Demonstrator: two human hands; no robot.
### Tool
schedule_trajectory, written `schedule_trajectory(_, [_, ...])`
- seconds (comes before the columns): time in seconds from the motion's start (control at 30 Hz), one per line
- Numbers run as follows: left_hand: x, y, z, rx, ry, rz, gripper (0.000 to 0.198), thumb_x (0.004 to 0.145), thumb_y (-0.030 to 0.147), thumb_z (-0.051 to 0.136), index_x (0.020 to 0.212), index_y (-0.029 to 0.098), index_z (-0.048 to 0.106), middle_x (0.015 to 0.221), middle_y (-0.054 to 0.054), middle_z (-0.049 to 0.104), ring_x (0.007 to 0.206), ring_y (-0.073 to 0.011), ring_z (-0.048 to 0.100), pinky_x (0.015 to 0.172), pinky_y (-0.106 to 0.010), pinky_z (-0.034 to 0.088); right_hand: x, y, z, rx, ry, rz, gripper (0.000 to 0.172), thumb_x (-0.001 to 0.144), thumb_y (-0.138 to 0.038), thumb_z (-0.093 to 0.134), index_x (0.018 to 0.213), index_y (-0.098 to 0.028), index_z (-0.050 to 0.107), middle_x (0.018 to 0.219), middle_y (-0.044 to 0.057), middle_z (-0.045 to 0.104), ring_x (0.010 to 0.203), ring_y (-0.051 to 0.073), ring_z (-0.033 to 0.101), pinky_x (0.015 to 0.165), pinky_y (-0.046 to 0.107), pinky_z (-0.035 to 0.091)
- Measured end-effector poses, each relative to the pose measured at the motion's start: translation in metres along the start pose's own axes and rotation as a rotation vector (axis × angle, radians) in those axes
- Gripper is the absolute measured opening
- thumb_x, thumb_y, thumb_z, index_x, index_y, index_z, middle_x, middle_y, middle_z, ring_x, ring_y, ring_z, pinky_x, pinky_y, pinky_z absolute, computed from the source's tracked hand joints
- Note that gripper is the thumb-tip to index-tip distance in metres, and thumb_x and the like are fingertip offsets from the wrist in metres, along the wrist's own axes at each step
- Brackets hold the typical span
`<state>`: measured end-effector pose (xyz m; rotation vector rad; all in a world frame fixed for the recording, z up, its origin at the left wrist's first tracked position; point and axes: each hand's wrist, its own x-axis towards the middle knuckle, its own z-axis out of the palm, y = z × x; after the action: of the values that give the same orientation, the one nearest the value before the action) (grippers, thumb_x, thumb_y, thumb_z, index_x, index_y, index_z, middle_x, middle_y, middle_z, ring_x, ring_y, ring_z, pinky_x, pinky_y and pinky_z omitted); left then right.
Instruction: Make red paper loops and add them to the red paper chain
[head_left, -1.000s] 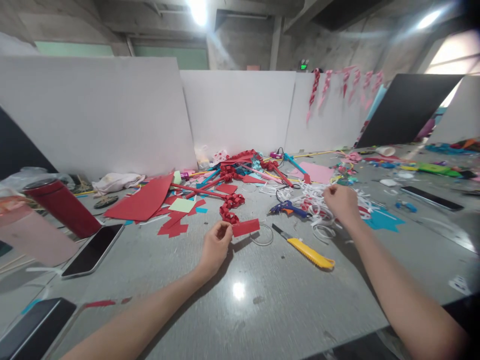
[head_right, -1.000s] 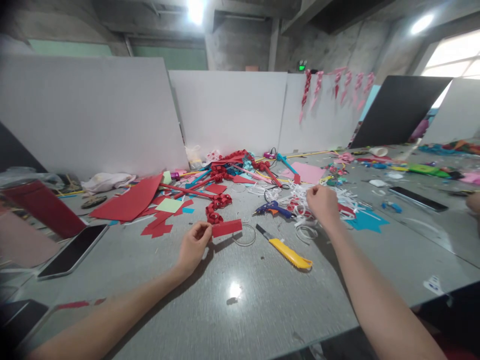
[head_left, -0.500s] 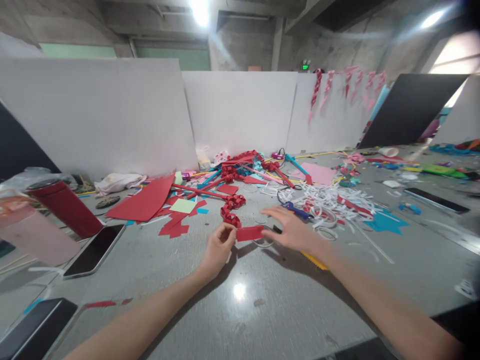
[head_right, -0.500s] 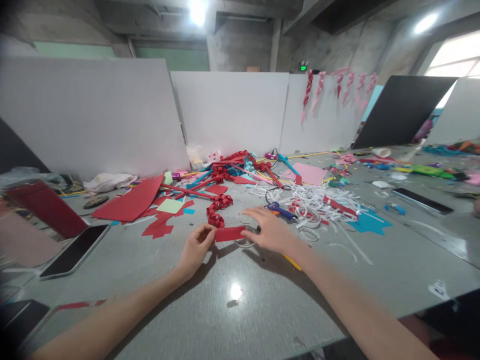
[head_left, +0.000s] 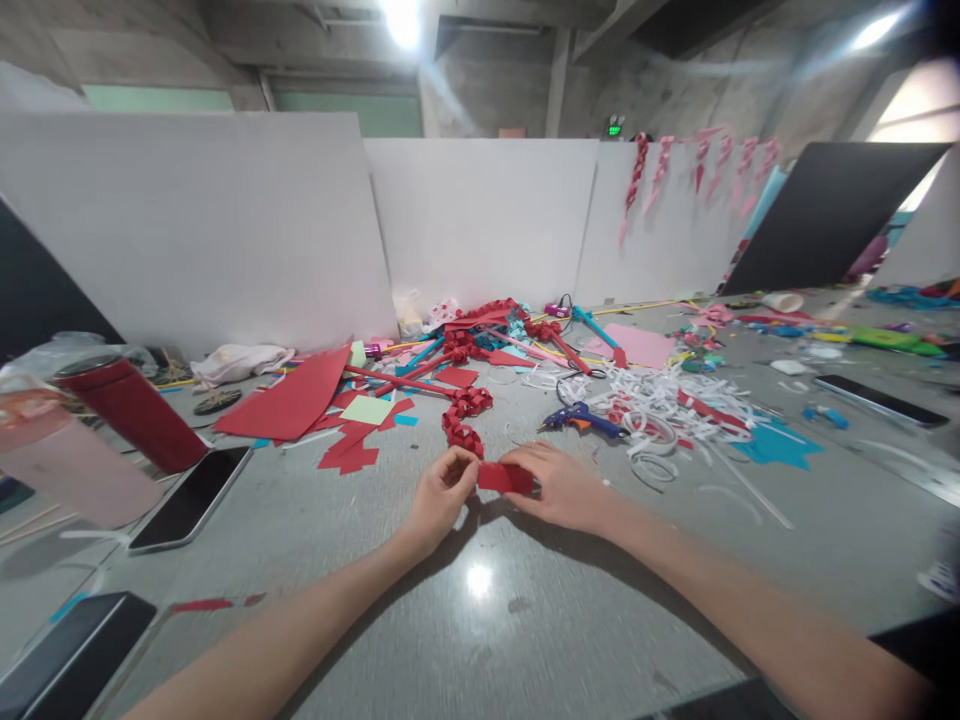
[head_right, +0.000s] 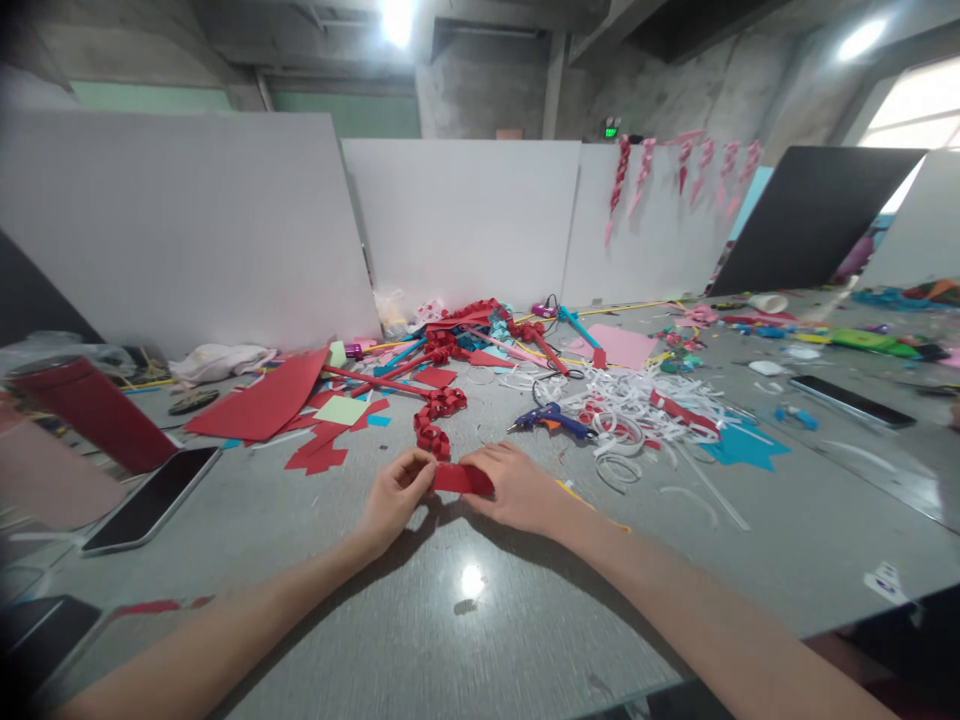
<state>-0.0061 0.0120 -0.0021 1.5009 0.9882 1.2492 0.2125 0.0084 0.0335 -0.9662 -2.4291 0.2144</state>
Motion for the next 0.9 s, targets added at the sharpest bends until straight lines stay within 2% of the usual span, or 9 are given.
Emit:
schedule_trajectory(0.07, [0.0000,-0.0006,-0.0009,0.034,0.018,0.008,0.027,0.090,0.046,0.061,0.086,0.019,0.061,0.071,0.002,0.056,0.061,-0.0124,0.053,0.060,-0.023,0.044,-0.0002,-0.0006,0.0019,-0.004,0.010,0.007,0.031,0.090,-0.033,0.068,0.119,-0.021,0.064,0.113,0.009,0.073,0.104,0.025,0.066,0.095,0.041,0.046])
schedule_trajectory(0.23, [-0.0004,0.0001,-0.0040,0.190,0.172,0.024,0.031,0.096,0.044,0.050,0.083,0.019,0.061,0.070,0.001,0.059,0.064,-0.0145,0.054,0.061,-0.024,0.041,-0.0010,-0.0031,0.0029,-0.020,0.023,0.048,0.035,0.092,-0.030,0.064,0.126,-0.019,0.063,0.118,0.010,0.072,0.105,0.025,0.065,0.095,0.040,0.048])
schedule_trajectory(0.4, [-0.0013,0.0015,-0.0031,0.196,0.120,0.020,0.028,0.099,0.043,0.048,0.091,0.019,0.062,0.066,0.003,0.058,0.060,-0.0145,0.055,0.059,-0.025,0.041,-0.0022,-0.0005,0.0057,-0.030,0.042,0.072,0.036,0.091,-0.026,0.063,0.125,-0.018,0.063,0.118,0.011,0.072,0.106,0.026,0.065,0.095,0.040,0.049])
schedule_trajectory(0.6, [-0.0011,0.0011,-0.0018,0.144,0.114,-0.019,0.031,0.096,0.041,0.050,0.102,0.018,0.069,0.067,0.001,0.062,0.060,-0.0154,0.058,0.058,-0.025,0.043,-0.0025,0.0013,0.0069,-0.069,0.050,0.118,0.033,0.089,-0.027,0.063,0.120,-0.018,0.066,0.112,0.011,0.074,0.101,0.027,0.067,0.091,0.040,0.050])
schedule_trajectory(0.7, [-0.0014,0.0016,-0.0019,0.145,0.130,-0.031,0.038,0.096,0.043,0.052,0.117,0.016,0.068,0.065,0.001,0.062,0.059,-0.0148,0.057,0.057,-0.024,0.043,-0.0022,0.0008,0.0063,-0.073,0.052,0.130,0.033,0.088,-0.027,0.063,0.120,-0.018,0.065,0.112,0.011,0.074,0.100,0.027,0.067,0.090,0.040,0.050])
schedule_trajectory(0.8, [0.0000,0.0010,-0.0017,0.119,0.145,-0.063,0.050,0.095,0.046,0.054,0.133,0.014,0.061,0.061,0.003,0.061,0.056,-0.0149,0.057,0.056,-0.024,0.045,-0.0020,-0.0004,0.0057,-0.062,0.047,0.122,0.033,0.088,-0.026,0.064,0.120,-0.018,0.065,0.111,0.010,0.074,0.099,0.027,0.067,0.090,0.040,0.050])
schedule_trajectory(0.9, [0.0026,-0.0015,-0.0013,0.051,0.033,-0.095,0.050,0.092,0.050,0.059,0.126,0.013,0.063,0.061,0.002,0.063,0.052,-0.0148,0.059,0.055,-0.025,0.047,-0.0021,-0.0028,0.0055,-0.040,0.035,0.107,0.034,0.087,-0.025,0.065,0.120,-0.019,0.065,0.112,0.010,0.073,0.100,0.026,0.066,0.091,0.040,0.050])
